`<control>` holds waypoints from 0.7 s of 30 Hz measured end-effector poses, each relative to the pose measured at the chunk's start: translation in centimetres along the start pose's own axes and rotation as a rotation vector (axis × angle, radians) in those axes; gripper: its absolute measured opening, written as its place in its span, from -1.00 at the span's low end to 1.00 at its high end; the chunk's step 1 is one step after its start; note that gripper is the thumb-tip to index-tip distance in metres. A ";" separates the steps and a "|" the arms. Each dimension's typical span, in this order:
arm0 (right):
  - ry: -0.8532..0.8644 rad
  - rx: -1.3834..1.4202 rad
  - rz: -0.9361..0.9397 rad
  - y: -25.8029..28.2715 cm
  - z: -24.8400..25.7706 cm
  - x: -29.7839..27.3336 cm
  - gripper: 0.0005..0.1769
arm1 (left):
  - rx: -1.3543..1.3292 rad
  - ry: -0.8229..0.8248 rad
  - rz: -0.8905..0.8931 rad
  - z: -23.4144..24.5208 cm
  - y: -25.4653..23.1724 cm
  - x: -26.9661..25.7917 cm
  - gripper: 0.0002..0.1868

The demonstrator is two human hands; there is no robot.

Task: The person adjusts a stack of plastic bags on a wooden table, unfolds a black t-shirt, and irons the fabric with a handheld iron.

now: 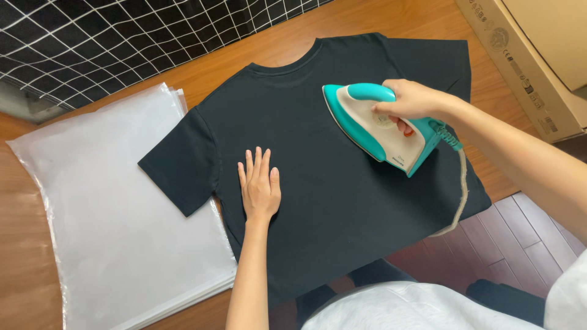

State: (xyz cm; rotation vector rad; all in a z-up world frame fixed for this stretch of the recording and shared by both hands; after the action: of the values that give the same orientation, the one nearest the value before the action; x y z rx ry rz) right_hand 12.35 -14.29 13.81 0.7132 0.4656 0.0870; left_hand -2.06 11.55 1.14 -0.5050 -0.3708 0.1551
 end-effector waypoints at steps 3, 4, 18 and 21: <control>0.076 -0.119 0.013 0.2 -1.1 -1.5 -0.71 | 0.002 0.007 0.008 0.1 0.0 0.1 -0.50; 0.073 -0.118 0.008 0.2 -1.5 -2.2 -0.71 | -0.001 0.009 0.004 0.0 0.1 0.1 -0.50; 0.225 -0.145 0.072 -1.3 -7.7 -11.0 -0.67 | -0.161 0.003 0.040 0.3 0.6 0.2 -0.50; 0.053 -0.015 -0.094 -1.7 -6.1 -10.5 -0.68 | -0.297 0.005 0.081 1.0 0.9 0.4 -0.51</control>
State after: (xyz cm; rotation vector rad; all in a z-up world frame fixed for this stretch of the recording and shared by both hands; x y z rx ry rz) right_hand 0.17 -14.33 12.66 0.6743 0.5476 0.0210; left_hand -2.08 12.87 1.60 -0.8141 -0.3704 0.1782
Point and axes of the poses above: each hand's wrist, its own x-axis towards the middle knuckle, its own z-axis out of the back of the hand, y = z × x, the point moved 4 cm from there along x, towards the middle knuckle, and after that the axes turned 10 degrees about -y, right-handed, at the moved point
